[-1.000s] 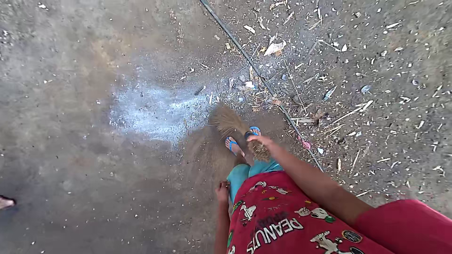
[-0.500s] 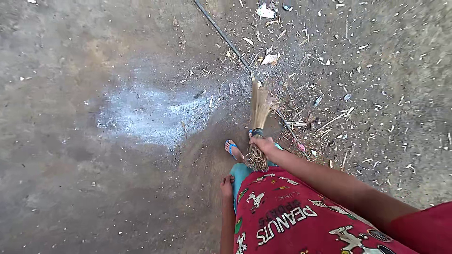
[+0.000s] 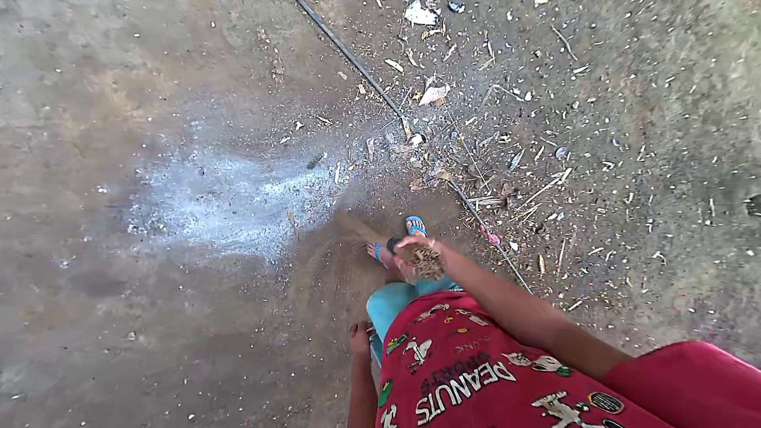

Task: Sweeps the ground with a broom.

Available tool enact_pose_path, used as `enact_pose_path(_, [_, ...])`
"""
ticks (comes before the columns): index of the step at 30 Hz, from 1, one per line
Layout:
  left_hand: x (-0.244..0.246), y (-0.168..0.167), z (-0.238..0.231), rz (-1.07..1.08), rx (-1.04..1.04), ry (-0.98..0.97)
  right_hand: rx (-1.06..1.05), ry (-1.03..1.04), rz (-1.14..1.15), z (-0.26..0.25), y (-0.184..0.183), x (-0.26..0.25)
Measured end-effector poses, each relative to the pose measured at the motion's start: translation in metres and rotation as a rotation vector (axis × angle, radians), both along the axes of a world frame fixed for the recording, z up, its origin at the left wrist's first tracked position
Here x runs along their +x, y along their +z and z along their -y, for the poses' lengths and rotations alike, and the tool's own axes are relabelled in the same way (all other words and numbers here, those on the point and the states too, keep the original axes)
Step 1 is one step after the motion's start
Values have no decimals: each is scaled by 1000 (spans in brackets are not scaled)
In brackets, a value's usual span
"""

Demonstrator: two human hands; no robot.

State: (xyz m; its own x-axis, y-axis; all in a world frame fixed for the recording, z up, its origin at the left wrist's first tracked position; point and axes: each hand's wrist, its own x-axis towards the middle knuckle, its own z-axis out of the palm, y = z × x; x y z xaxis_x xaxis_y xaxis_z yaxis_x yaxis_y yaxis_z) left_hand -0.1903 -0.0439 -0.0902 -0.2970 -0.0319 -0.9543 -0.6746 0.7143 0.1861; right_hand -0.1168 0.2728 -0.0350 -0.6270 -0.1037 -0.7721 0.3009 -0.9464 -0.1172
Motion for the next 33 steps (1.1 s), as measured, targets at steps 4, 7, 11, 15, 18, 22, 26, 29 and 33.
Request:
enact_pose_path(4, [-19, -7, -32, -16, 82, -117, 271, -125, 369, -90, 5, 84])
enact_pose_path(7, [-33, -6, -63, -90, 199, -113, 363, -142, 506, -122, 15, 102])
enact_pose_path(11, [-34, -9, -92, -88, 225, -25, 568, -238, 882, -76, 49, 40])
enact_pose_path(15, [-21, -14, -99, -36, 203, -53, 539, -135, 830, -15, 58, -5])
enact_pose_path(18, [-7, -17, -92, -25, 173, -70, 352, 5, 483, -3, 66, -17])
enact_pose_path(22, [12, -13, -79, -4, 88, -18, -25, 221, -14, -9, 48, -29])
enact_pose_path(26, [28, 4, -76, 9, 20, -9, 73, 594, 5, -17, 41, -46])
enact_pose_path(29, [38, 11, -91, -18, -19, -6, 144, 584, 31, -48, 20, -26])
enact_pose_path(33, [50, 16, -142, -56, -9, -50, 130, 169, 161, -143, 17, 63])
